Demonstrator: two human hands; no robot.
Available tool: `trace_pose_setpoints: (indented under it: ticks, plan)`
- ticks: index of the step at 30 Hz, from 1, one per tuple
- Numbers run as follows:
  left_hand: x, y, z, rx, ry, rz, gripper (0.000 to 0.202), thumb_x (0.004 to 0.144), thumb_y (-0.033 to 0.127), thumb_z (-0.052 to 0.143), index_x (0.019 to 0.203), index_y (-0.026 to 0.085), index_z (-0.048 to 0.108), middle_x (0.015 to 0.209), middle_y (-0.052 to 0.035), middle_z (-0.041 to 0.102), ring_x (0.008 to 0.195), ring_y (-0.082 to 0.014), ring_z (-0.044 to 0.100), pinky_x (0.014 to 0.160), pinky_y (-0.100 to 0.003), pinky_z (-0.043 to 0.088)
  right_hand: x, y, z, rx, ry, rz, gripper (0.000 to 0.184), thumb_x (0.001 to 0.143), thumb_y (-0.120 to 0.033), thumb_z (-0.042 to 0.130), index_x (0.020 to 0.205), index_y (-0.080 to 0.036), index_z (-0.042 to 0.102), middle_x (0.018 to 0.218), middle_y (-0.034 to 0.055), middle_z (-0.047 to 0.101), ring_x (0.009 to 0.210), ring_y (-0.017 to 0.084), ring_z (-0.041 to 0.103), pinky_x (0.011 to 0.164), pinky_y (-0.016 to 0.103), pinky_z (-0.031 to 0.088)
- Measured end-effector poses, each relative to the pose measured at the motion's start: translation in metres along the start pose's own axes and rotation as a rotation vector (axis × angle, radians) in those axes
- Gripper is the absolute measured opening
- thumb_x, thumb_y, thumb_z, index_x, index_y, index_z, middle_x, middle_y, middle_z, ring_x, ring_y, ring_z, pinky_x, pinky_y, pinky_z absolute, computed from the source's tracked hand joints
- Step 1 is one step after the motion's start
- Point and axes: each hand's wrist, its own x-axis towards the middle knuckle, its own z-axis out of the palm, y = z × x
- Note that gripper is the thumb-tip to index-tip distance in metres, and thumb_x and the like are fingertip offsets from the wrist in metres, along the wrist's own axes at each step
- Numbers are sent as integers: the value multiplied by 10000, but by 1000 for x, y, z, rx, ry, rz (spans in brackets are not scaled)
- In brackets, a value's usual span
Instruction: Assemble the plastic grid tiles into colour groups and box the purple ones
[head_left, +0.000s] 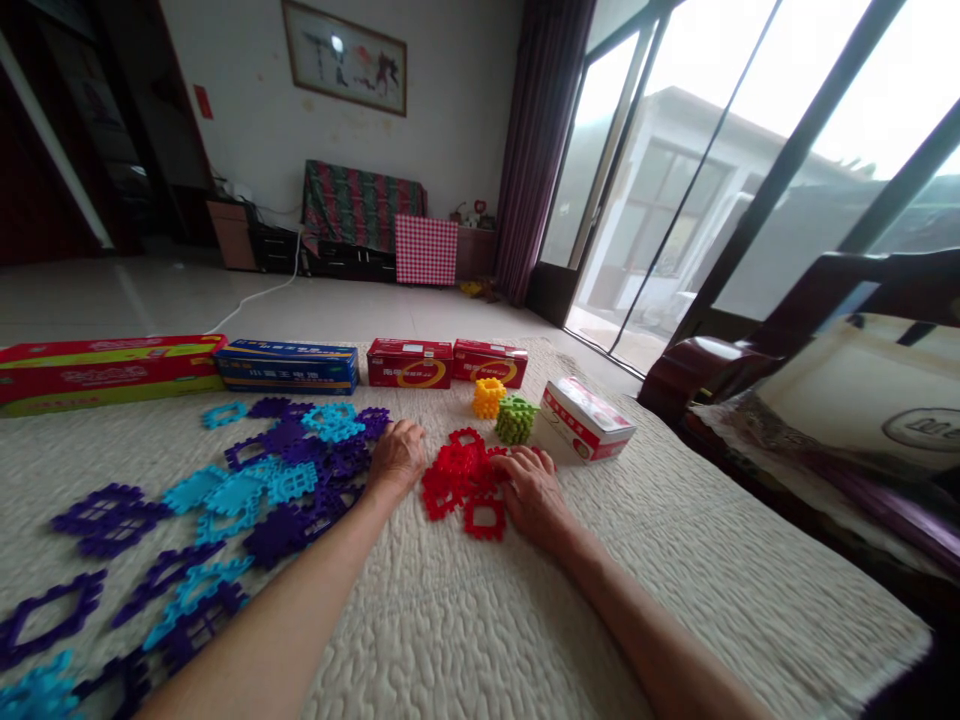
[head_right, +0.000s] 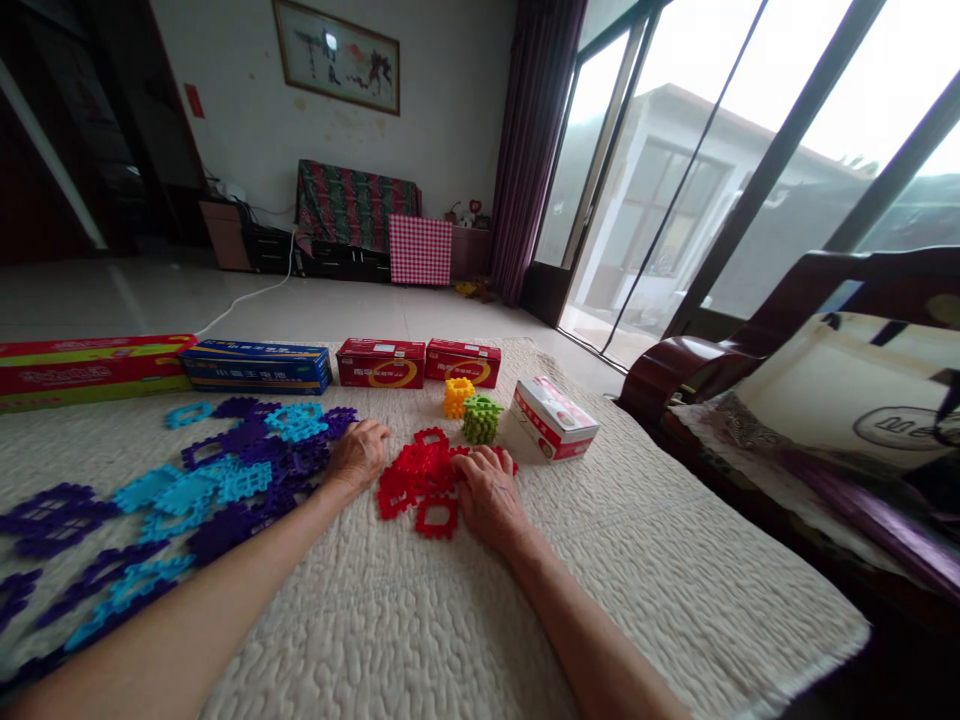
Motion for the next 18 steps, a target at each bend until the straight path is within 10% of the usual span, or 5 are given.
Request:
trace_pose_setpoints:
  ticks: [11, 18]
  plan:
    - [0, 0, -1, -10, -17, -7, 277, 807, 102, 429, 893, 173, 683, 919, -98, 650, 885, -224, 550, 828, -344, 422, 4, -5, -11, 321, 397, 87, 299, 926, -210, 323, 1106, -197, 562, 941, 70, 630, 830, 171, 602, 751, 295, 480]
    - [0, 3, -4, 15, -38, -18, 288, 812, 111, 421, 913, 161, 686, 936, -97, 649, 898, -220, 545, 846, -339, 423, 2, -9, -3, 440, 191, 30, 266, 920, -217, 352, 1043, -195, 587, 893, 47, 663, 788, 147, 627, 730, 269, 496]
